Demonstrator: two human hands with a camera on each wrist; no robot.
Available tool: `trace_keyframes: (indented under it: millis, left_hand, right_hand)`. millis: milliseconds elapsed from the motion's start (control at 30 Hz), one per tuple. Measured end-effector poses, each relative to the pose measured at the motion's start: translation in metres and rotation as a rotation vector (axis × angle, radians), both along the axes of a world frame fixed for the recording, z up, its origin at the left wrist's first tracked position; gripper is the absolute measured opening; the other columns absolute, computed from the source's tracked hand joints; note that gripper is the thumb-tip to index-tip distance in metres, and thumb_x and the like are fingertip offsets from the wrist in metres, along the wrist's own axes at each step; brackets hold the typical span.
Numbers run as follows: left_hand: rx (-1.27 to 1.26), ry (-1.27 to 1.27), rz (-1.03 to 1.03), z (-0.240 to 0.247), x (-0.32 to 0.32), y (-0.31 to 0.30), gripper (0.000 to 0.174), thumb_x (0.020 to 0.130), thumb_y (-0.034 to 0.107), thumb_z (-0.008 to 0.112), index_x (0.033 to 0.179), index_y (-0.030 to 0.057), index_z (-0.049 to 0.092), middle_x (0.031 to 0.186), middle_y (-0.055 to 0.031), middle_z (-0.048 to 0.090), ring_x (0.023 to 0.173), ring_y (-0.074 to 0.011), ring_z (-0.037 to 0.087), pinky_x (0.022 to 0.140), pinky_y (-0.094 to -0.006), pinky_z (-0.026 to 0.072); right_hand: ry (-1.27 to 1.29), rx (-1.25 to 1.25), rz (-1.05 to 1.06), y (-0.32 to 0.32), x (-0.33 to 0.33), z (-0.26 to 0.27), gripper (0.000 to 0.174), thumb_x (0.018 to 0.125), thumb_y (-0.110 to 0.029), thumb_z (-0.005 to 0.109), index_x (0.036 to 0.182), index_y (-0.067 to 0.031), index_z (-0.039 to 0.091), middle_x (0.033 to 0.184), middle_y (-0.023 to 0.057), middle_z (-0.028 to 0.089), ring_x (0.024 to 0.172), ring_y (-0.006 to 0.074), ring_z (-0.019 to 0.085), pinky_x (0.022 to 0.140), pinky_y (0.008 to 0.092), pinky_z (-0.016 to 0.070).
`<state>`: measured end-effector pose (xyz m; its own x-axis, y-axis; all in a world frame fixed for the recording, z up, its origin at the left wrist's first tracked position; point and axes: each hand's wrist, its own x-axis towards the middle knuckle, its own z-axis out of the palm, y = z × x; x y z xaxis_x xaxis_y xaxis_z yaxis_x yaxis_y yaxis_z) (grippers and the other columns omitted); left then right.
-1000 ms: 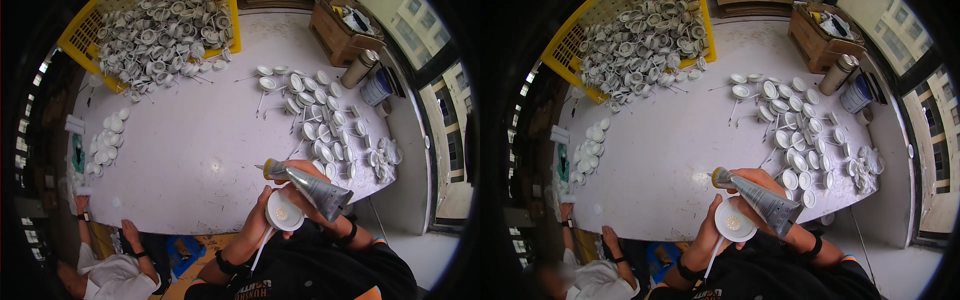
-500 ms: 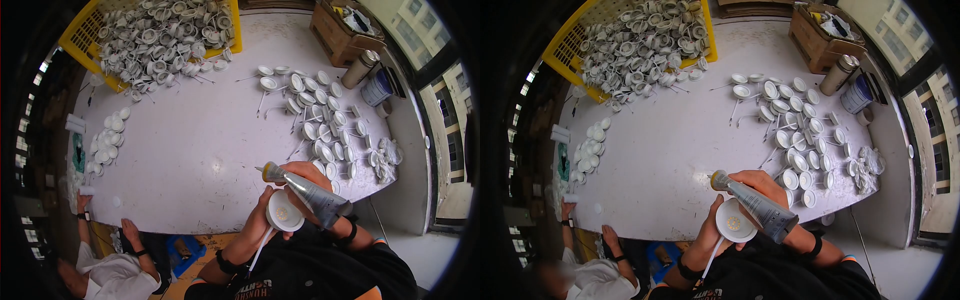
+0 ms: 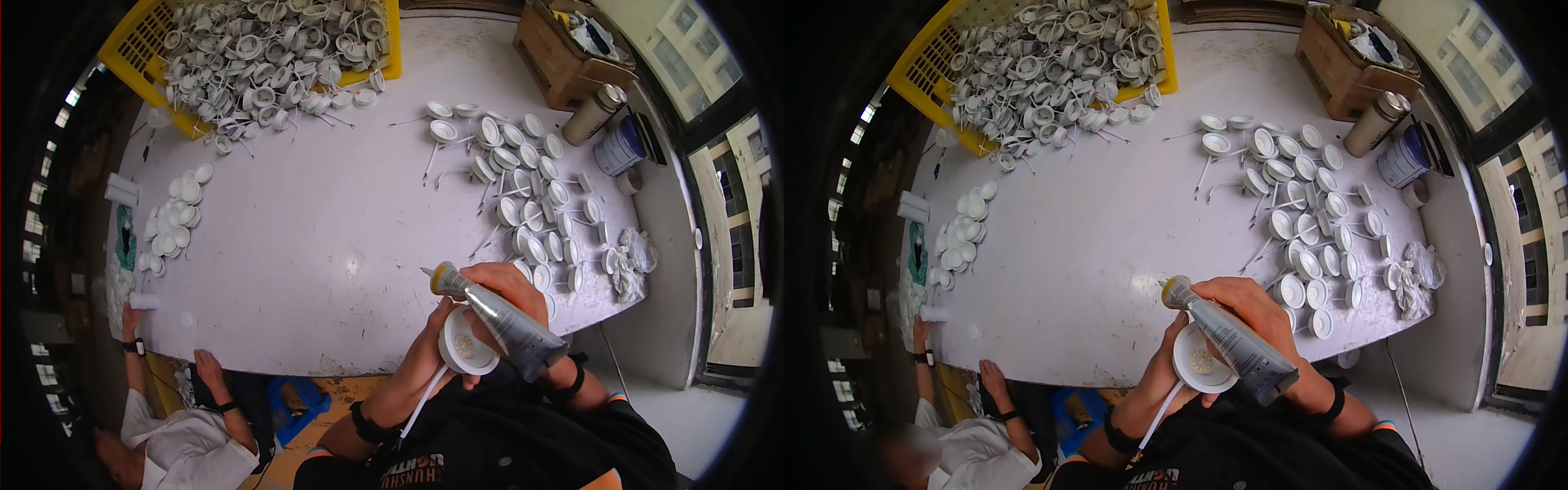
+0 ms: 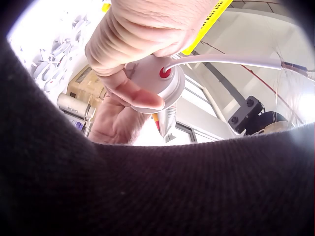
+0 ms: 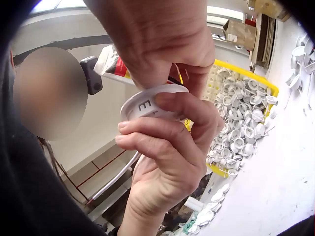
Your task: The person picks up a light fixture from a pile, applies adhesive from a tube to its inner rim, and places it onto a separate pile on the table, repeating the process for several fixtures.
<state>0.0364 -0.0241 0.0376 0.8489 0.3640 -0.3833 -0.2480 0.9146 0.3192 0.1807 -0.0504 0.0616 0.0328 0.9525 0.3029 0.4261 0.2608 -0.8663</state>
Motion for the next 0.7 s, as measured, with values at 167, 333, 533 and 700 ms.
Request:
trace_keyframes:
  millis: [167,333,533,700]
  left_hand:
    - [0.003,0.009,0.022,0.0036,-0.0002,-0.0007,0.058,0.084,0.055,0.026,0.105,0.0028,0.039,0.066,-0.0118,0.056,0.045,-0.0163,0.056,0.035,-0.0247,0.0458]
    - [-0.023,0.067,0.031,0.0055,0.0019,-0.0020,0.052,0.084,0.055,0.030,0.099,0.0080,0.046,0.067,-0.0075,0.055,0.043,-0.0166,0.053,0.029,-0.0252,0.0389]
    - [-0.005,0.000,-0.006,-0.0005,0.0005,-0.0015,0.059,0.084,0.055,0.025,0.103,0.0015,0.040,0.066,-0.0120,0.056,0.046,-0.0163,0.056,0.036,-0.0247,0.0464]
    - [-0.003,0.021,0.005,0.0035,-0.0005,-0.0014,0.059,0.084,0.055,0.025,0.104,0.0016,0.040,0.066,-0.0123,0.056,0.046,-0.0160,0.057,0.036,-0.0243,0.0468]
  right_hand:
    - [0.003,-0.026,0.011,0.0002,-0.0011,0.0022,0.047,0.065,-0.015,0.066,0.107,-0.0021,0.050,0.103,0.0119,0.053,0.095,0.0259,0.052,0.082,0.0328,0.0415]
    - [-0.011,-0.022,0.007,-0.0015,0.0011,-0.0013,0.051,0.062,-0.017,0.068,0.107,-0.0025,0.050,0.103,0.0117,0.053,0.096,0.0258,0.051,0.082,0.0326,0.0413]
    - [-0.012,-0.039,0.018,-0.0027,0.0021,0.0007,0.058,0.057,-0.020,0.072,0.108,-0.0027,0.049,0.104,0.0115,0.053,0.096,0.0260,0.051,0.082,0.0324,0.0414]
    - [-0.006,-0.028,0.024,-0.0030,0.0014,0.0021,0.060,0.057,-0.021,0.072,0.109,-0.0029,0.049,0.104,0.0114,0.052,0.097,0.0260,0.051,0.083,0.0327,0.0410]
